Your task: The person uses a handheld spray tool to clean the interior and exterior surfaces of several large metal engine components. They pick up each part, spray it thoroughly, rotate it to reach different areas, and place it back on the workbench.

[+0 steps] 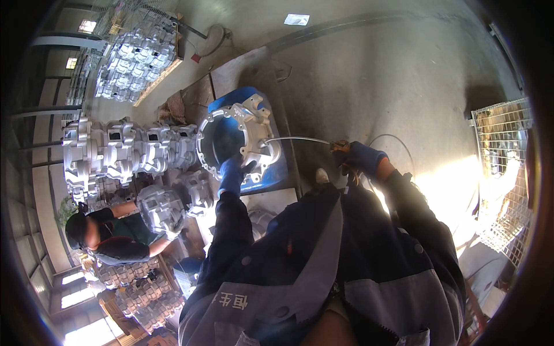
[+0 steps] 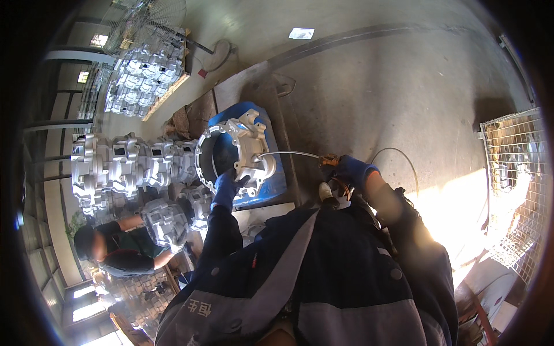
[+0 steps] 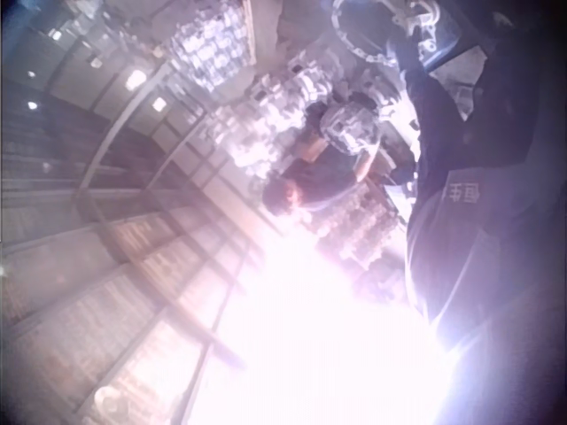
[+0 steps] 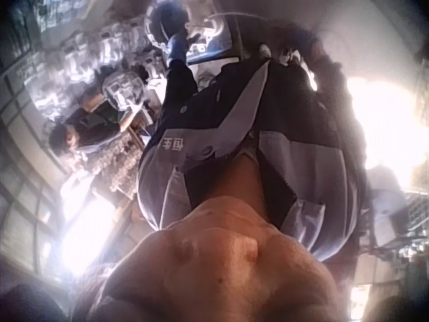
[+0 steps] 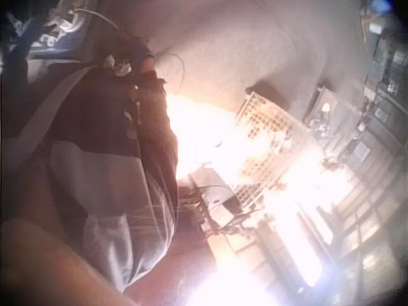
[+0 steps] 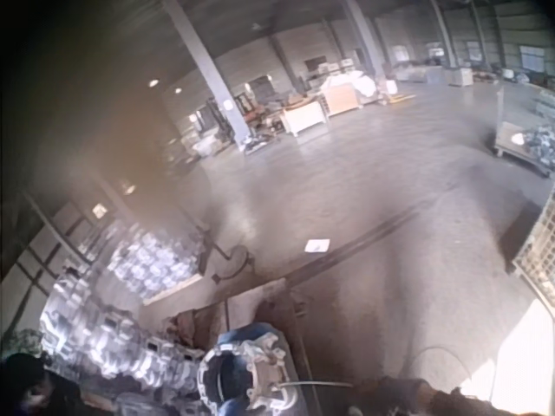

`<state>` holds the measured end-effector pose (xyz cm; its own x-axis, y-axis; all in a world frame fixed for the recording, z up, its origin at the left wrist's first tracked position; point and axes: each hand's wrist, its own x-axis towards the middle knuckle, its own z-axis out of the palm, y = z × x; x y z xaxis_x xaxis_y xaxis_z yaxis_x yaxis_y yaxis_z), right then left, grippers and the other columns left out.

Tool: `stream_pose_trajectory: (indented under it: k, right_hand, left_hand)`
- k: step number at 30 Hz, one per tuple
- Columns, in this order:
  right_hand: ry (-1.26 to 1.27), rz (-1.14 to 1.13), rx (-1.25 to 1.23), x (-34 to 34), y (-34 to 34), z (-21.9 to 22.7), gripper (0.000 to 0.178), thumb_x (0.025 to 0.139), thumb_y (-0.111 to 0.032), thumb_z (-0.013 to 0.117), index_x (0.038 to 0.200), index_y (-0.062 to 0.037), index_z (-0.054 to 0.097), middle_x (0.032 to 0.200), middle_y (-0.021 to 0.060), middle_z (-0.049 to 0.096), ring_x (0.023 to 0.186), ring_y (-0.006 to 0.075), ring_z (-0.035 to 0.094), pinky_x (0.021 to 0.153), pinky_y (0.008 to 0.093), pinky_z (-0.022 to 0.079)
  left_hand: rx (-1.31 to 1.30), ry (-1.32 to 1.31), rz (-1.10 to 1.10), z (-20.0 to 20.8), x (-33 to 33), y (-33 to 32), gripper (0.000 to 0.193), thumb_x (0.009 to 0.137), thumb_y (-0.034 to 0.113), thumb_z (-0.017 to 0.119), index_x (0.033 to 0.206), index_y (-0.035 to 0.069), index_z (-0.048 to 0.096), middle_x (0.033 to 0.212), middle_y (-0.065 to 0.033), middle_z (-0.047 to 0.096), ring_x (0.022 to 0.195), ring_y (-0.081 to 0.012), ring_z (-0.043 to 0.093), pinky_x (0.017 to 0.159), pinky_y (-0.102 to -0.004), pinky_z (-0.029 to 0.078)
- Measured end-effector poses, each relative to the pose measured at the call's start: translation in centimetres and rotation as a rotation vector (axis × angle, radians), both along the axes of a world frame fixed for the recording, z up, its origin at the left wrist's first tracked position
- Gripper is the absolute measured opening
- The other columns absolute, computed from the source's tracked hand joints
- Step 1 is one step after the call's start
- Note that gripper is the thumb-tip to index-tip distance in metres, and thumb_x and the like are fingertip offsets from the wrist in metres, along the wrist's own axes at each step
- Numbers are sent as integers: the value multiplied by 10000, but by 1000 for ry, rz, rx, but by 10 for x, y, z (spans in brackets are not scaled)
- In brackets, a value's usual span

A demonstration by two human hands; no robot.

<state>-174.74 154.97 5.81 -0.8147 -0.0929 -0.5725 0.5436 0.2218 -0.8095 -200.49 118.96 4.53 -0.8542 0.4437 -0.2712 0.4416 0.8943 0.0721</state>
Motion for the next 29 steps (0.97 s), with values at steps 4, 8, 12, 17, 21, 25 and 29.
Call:
stream_pose_trajectory:
  k: [4, 8, 12, 17, 21, 25, 29]
  right_hand:
    - [-109, -153, -108, -1, 1, 11, 206, 899, -187, 606, 974, -23, 704, 771, 81, 711, 700, 149, 687, 626, 302, 530]
    - [216, -121, 22, 3, 3, 31, 229, 924, -197, 595, 1024, -13, 688, 871, 91, 713, 693, 141, 675, 628, 298, 527]
    - [-31, -360, -317, -7, 1, 2, 246, 958, -193, 566, 1088, -13, 672, 894, 83, 684, 633, 137, 647, 590, 294, 519]
    - [90, -159, -132, 3, -1, 45, 272, 973, -196, 565, 1169, -24, 643, 765, 28, 628, 551, 92, 563, 497, 254, 468]
    - [-52, -287, 4, 3, -7, 43, 335, 959, -168, 593, 1251, -6, 613, 753, 38, 639, 550, 85, 554, 493, 262, 462]
    - [-22, -265, -31, 6, -12, 35, 361, 959, -179, 600, 1275, -4, 600, 785, 41, 654, 560, 84, 570, 484, 262, 459]
    - [-160, -154, -235, 13, -6, 38, 413, 966, -199, 595, 1336, -19, 559, 846, 63, 677, 597, 94, 618, 509, 265, 492]
  left_hand:
    - [309, -1, 71, -36, 2, -21, 346, 801, 316, 797, 967, 24, 713, 856, -144, 711, 755, -246, 669, 695, -366, 514]
    - [409, 18, 157, -45, 7, -17, 347, 794, 341, 773, 921, 24, 709, 836, -168, 697, 772, -333, 650, 710, -430, 496]
    - [407, 18, 323, -36, 15, 10, 382, 801, 403, 735, 938, 47, 725, 894, -191, 704, 852, -385, 663, 749, -459, 504]
    - [483, -117, 493, -51, -11, 44, 452, 829, 407, 719, 1078, 30, 717, 1028, -202, 709, 969, -367, 676, 819, -418, 503]
    - [734, -229, 461, -66, -35, 50, 358, 883, 341, 706, 1053, 26, 721, 928, -100, 715, 867, -234, 651, 781, -360, 489]
    - [956, -531, 190, -45, -43, 23, 263, 924, 237, 678, 1114, 55, 684, 847, -16, 637, 828, -128, 570, 790, -248, 470]
    - [1344, -835, 830, -19, 1, 15, 313, 940, 244, 644, 1232, 133, 634, 1022, -80, 653, 975, -283, 640, 962, -351, 499]
